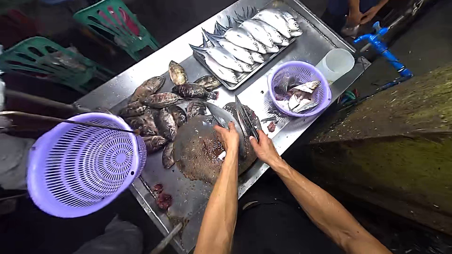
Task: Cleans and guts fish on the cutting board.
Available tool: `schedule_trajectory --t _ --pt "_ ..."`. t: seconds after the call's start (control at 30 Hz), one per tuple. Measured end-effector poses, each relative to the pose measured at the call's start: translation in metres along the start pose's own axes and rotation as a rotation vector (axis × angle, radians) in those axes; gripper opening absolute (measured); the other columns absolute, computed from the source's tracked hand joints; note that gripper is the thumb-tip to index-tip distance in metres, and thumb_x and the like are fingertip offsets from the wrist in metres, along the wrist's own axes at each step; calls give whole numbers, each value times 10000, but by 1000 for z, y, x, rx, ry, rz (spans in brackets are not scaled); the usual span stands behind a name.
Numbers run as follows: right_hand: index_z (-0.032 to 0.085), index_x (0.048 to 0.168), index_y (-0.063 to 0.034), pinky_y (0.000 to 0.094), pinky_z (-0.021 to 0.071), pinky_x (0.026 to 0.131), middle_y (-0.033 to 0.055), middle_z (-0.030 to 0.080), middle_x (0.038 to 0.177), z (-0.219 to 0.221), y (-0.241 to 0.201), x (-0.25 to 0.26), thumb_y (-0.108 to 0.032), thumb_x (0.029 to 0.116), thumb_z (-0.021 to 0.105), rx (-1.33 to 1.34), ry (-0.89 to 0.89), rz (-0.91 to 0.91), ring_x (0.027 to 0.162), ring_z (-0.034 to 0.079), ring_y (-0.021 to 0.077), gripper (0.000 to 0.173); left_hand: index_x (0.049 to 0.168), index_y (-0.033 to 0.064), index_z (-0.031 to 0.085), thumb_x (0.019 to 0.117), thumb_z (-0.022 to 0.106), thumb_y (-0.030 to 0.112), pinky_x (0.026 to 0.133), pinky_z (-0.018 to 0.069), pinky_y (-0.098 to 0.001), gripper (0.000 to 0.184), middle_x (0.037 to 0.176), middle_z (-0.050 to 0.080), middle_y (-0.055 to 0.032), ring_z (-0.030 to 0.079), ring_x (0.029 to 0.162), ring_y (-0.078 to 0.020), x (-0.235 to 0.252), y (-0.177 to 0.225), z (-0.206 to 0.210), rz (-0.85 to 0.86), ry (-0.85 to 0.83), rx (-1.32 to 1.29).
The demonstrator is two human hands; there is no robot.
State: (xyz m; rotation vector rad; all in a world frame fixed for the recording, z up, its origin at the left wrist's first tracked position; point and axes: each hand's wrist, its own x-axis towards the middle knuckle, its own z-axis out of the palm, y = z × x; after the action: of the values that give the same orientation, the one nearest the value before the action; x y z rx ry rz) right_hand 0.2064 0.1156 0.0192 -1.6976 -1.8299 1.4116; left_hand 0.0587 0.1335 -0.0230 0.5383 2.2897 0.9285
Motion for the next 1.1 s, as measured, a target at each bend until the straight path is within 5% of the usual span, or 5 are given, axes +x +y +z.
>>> schedule_trajectory --t 0.23,0.47,0.7,0.9,1.1 --pt "403 1491 96 455 479 1101 268 626 1335 30 24 -15 -283 1088 409 -120 -2 64 1253 631 340 554 1539 -37 308 1004 620 302 1177 339 -536 706 1514 415 -321 421 1414 -428 -6 6 6 37 57 -36" --pt "512 1390 69 451 549 956 210 713 1077 29 21 -7 -292 1071 440 13 80 -21 1030 709 297 487 1549 -25 304 1037 551 299 1196 306 -523 655 1533 399 -306 395 1431 -423 -12 5 11 84 102 3" --pt "493 1315 109 327 605 662 104 664 839 25 -7 -10 -300 1077 449 137 688 -495 685 660 135 475 1553 6 309 1041 538 270 1183 330 -503 619 1523 425 -274 418 1417 -392 -8 4 15 42 142 -88" --pt "532 1343 26 494 552 933 198 705 1063 28 10 -14 -332 1093 384 -132 -73 106 1044 704 330 462 1566 29 301 1038 552 291 1182 337 -514 641 1530 424 -267 417 1424 -388 -6 -5 13 31 131 -81" --pt "551 1297 65 345 602 721 100 695 886 22 -4 -19 -271 1056 491 70 527 -348 772 692 158 417 1545 5 319 1027 569 268 1174 372 -467 632 1493 471 -254 467 1396 -341 1 -13 11 57 122 -156"
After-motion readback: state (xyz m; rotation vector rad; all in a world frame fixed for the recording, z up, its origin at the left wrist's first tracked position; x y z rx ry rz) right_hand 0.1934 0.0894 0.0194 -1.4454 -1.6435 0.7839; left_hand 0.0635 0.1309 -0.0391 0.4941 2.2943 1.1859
